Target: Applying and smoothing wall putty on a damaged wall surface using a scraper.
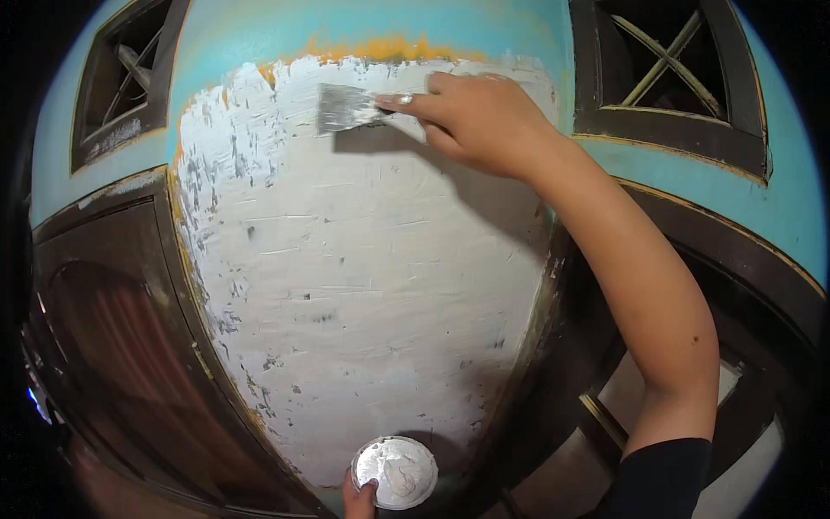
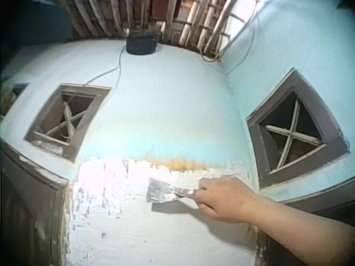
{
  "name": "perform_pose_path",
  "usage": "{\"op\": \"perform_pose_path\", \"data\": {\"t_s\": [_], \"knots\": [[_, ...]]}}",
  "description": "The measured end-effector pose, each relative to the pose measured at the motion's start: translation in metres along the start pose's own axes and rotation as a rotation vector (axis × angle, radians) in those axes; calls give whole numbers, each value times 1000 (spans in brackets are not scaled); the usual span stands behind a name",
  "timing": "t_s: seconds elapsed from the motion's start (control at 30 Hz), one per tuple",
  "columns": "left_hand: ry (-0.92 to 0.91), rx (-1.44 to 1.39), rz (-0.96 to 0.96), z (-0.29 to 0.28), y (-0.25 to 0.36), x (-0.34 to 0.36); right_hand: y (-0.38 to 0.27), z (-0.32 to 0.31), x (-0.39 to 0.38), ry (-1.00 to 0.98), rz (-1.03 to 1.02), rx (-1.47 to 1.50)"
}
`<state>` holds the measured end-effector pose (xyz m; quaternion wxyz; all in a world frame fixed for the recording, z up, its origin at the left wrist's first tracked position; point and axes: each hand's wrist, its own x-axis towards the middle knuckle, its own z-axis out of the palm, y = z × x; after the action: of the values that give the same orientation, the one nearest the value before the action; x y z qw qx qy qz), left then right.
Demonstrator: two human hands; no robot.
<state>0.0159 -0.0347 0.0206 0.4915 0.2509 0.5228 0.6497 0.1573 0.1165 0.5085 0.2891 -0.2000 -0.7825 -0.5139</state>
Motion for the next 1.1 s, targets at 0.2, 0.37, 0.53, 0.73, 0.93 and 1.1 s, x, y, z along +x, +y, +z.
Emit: {"op": "perform_pose_path", "data": {"t_s": [0.2,0.37,0.53,0.73,0.93,1.1], "knots": [[6,95,118,1,-7,4,3,13,33,34,-63,19],[-12,-71,89,-1,-18,13,1,14,42,-8,-100,-54],[41,38,0,7,5,13,3,13,36,-18,-124,-228],[-15,4,2,-3,-8,29,11,2,20,-71,-100,-269],[10,-13,-7,3,-4,27,11,-5,36,110,-74,-102],[29,17,-45,4,0,27,3,7,52,107,-100,-23]]}}
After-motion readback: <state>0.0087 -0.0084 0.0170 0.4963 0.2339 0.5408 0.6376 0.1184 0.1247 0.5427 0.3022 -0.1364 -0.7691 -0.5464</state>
